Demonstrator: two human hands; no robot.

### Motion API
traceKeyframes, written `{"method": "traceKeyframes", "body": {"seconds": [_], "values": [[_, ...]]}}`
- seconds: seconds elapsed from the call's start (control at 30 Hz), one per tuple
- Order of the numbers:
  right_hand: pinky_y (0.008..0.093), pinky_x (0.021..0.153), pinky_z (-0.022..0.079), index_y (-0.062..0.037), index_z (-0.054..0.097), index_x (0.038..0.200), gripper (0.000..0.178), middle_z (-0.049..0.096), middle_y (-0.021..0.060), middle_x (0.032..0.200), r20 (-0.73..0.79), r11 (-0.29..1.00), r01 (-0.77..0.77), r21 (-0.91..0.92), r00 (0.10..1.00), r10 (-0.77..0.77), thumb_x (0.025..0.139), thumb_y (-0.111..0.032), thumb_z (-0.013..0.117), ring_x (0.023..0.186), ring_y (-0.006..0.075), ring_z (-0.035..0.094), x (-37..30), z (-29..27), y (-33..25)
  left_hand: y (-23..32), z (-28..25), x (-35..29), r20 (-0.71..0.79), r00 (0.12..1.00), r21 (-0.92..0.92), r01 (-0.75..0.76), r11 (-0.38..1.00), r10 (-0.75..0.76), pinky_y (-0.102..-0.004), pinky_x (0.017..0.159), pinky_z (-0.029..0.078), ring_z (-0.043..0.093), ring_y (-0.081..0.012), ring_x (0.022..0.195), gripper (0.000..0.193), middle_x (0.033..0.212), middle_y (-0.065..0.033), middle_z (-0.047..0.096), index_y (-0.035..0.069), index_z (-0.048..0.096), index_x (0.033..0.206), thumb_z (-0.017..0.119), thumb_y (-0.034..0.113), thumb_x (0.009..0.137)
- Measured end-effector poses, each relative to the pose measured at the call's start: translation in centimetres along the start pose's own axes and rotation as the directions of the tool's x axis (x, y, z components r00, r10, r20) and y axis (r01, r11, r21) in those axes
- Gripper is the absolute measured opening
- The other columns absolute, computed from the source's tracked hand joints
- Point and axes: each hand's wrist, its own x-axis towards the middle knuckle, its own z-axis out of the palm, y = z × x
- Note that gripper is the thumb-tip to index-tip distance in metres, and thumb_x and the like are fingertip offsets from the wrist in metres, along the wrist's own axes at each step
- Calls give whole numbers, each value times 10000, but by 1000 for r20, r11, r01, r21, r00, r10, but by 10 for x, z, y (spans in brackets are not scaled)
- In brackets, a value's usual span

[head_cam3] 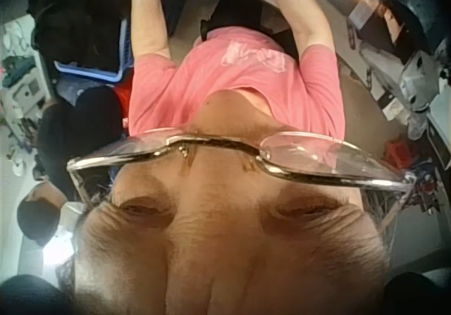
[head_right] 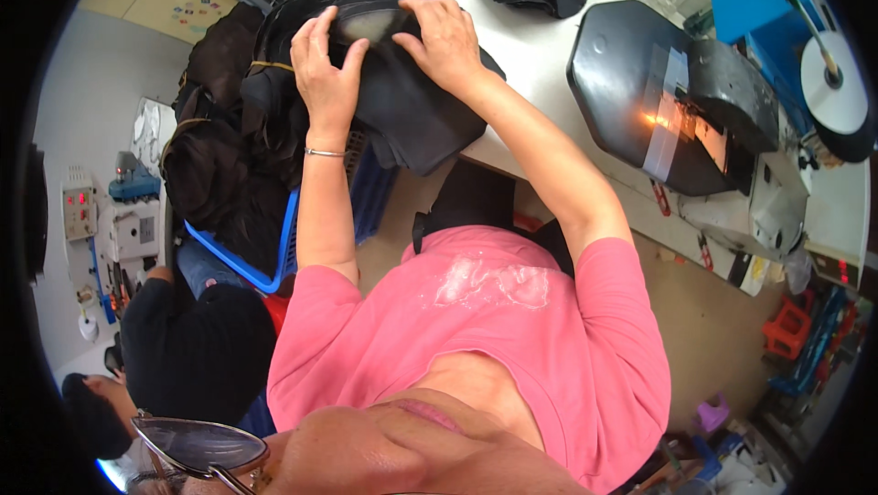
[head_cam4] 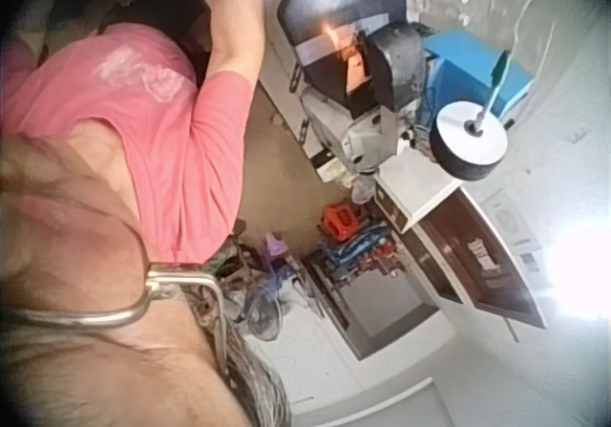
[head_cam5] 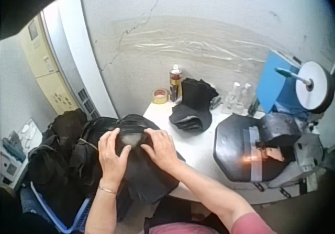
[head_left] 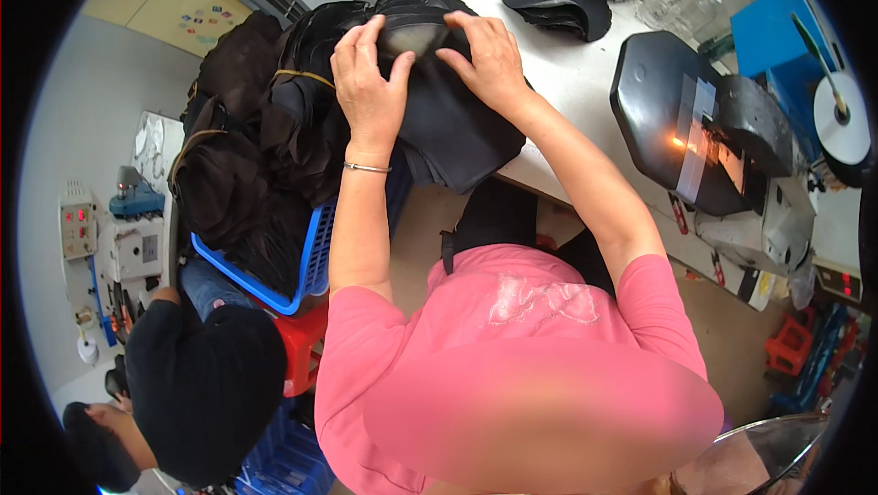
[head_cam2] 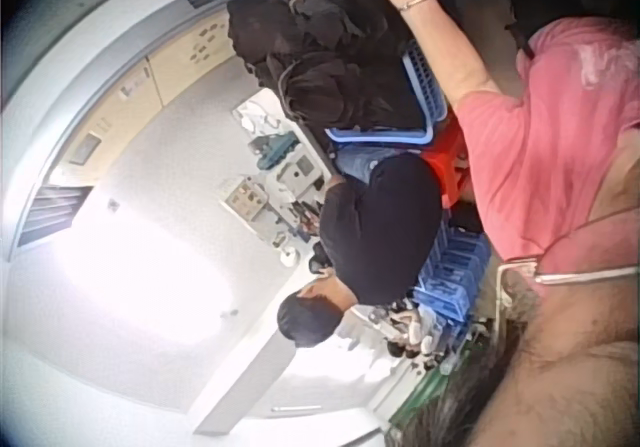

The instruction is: The person takes shoe upper pieces by hand, guides their edges through a sewing machine to stitch them, and places the finished pieces into a pile.

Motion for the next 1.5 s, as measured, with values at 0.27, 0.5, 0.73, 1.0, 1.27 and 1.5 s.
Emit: {"method": "traceKeyframes", "body": {"seconds": [0.27,0.5,0.73,1.0,1.27,1.5], "values": [[432,962,474,-124,640,1215,390,688,50,1187,18,1000,-13,-18,1000,14,871,-270,752,1138,292,594,21,3,12,2,-3,5,72,994,175,-94,980,82,-395,926,524,585,-313,1110,672,1203,-115,552,98,600,1363,865,158,749],[423,864,449,-128,707,938,195,640,37,961,83,990,137,-30,987,-134,817,-262,781,977,270,595,8,-43,-12,24,-21,6,-8,976,284,-204,937,216,-432,952,492,610,-276,1126,554,1282,-130,613,111,654,1268,862,137,755],[313,935,522,-44,584,1336,532,695,72,1142,-71,915,-275,297,949,308,852,-74,802,1068,165,667,-85,-188,-78,84,-84,50,57,942,-739,-183,648,331,-434,962,503,676,-216,864,298,874,-57,711,49,680,922,868,-25,703],[249,818,535,-9,654,1233,283,708,6,1050,265,244,-610,754,621,738,1027,-203,640,919,72,652,-144,-227,-72,175,25,79,262,876,-640,-157,752,405,-305,856,526,670,-206,922,394,1009,-80,706,46,672,1147,843,97,796],[264,783,572,7,677,1105,215,733,43,1014,373,-220,-326,919,541,754,1039,-187,613,883,91,691,-167,-231,-63,227,68,24,313,499,-693,-462,554,808,-400,982,495,642,-256,1135,260,1172,-60,714,105,720,1120,740,157,865],[237,813,559,17,652,1191,254,716,25,1021,366,-44,-514,856,545,754,1054,-190,596,912,62,665,-175,-253,-76,246,71,25,418,468,-495,-602,627,779,-399,1013,466,610,-258,1208,324,1286,-57,687,114,682,1256,667,201,944]]}}
